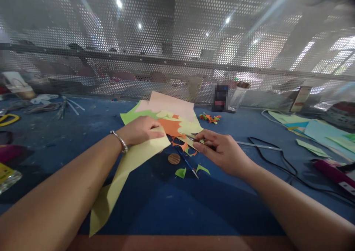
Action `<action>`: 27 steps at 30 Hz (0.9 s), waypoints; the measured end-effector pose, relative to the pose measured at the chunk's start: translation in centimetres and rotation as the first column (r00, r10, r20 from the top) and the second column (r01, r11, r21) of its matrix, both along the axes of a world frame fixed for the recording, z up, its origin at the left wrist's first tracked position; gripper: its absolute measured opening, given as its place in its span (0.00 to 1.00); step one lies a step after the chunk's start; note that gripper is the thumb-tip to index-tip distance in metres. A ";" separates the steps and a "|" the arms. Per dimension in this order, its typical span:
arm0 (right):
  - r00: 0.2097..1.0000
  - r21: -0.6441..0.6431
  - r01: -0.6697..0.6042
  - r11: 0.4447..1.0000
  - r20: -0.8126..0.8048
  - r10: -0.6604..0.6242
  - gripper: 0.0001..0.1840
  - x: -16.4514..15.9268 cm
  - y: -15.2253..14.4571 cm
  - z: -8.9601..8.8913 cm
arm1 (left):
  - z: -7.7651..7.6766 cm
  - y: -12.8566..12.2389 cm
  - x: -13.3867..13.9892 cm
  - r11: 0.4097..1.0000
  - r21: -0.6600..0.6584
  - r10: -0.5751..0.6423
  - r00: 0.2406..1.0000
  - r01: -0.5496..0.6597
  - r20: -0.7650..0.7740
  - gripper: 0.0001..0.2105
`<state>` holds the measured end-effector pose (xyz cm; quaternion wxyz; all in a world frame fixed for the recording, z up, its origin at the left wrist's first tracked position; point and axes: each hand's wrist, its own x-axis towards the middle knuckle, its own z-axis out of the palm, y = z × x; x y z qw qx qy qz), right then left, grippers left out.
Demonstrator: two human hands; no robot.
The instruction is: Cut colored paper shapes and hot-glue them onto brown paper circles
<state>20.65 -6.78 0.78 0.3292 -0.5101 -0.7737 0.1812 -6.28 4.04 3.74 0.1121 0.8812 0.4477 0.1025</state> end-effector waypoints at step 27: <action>0.977 -0.020 -0.020 1.000 0.211 0.024 0.11 0.2 0.5 -0.1 | -2.2 -3.0 2.9 0.985 0.106 -0.112 0.969 0.137 -0.220 0.20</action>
